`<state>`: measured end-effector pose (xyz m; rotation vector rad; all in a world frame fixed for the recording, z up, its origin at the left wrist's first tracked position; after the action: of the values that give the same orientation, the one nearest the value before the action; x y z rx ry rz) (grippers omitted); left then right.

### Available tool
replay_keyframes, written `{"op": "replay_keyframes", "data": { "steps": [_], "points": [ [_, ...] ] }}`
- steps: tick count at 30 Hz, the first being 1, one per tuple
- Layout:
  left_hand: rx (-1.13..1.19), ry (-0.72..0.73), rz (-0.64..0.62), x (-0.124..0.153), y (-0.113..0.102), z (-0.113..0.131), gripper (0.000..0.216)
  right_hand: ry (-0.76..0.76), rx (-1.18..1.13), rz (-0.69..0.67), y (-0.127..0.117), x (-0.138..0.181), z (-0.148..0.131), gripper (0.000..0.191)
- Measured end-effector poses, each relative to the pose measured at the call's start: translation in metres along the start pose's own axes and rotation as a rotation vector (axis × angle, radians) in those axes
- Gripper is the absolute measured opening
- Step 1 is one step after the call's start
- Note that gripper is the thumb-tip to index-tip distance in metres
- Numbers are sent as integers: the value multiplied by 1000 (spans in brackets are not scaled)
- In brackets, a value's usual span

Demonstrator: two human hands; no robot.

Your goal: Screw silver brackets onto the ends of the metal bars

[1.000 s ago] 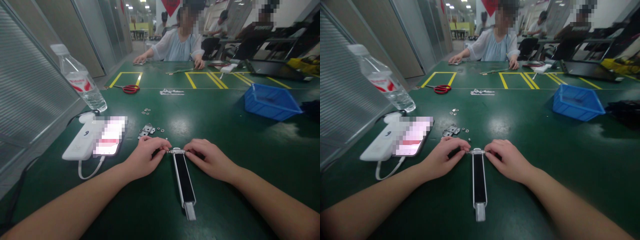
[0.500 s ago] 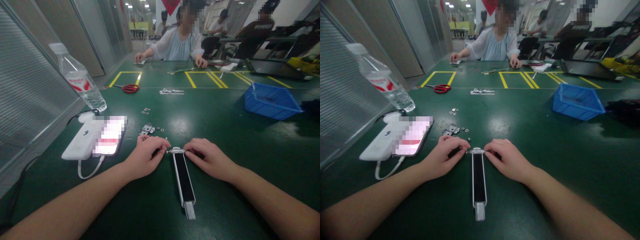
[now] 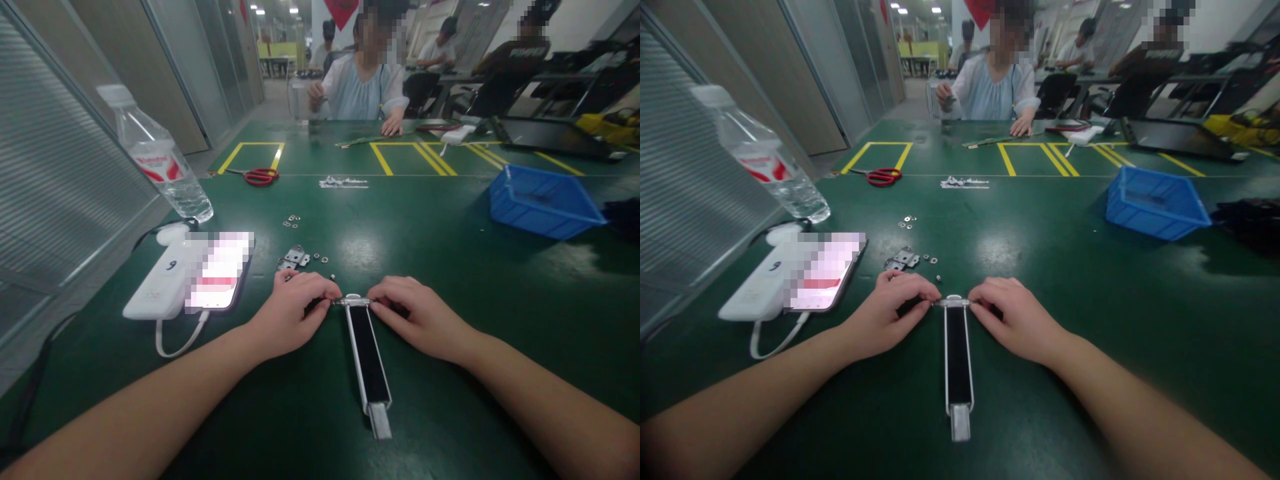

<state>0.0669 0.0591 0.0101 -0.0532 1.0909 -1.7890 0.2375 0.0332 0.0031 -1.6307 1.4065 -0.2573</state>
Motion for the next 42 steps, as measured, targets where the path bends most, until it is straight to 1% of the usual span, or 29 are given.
{"op": "replay_keyframes", "data": {
  "steps": [8, 13, 17, 21, 30, 42],
  "points": [
    [-13, 2, 15, 0, 0, -1, 20, -1, 2, 12, -1, 0, 0, 14],
    [-21, 3, 42, 0, -2, 0, 19, -11, 4, -5, 0, 0, 0, 14],
    [-17, -11, 35, 0, -2, 1, 15, -14, 14, 2, -1, -1, 0, 15],
    [10, 9, 74, 0, -4, 2, 15, -14, 7, -4, -1, 0, 0, 15],
    [-60, -2, 24, 0, -2, 1, 13, -1, 5, 10, -1, 0, 0, 14],
    [56, 34, 66, -3, -6, 5, 11, 2, 9, 6, -1, 0, 0, 16]
  ]
}}
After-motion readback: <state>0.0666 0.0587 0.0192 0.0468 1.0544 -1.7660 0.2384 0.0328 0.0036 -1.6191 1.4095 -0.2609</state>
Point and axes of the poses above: each hand's wrist, its own x-axis away from the middle knuckle, its own y-axis out of the palm, z = x × y, the point moved 6 cm from there along -x, towards the middle knuckle, and after that the axes turned 15 degrees about z, right-handed, at the moved point
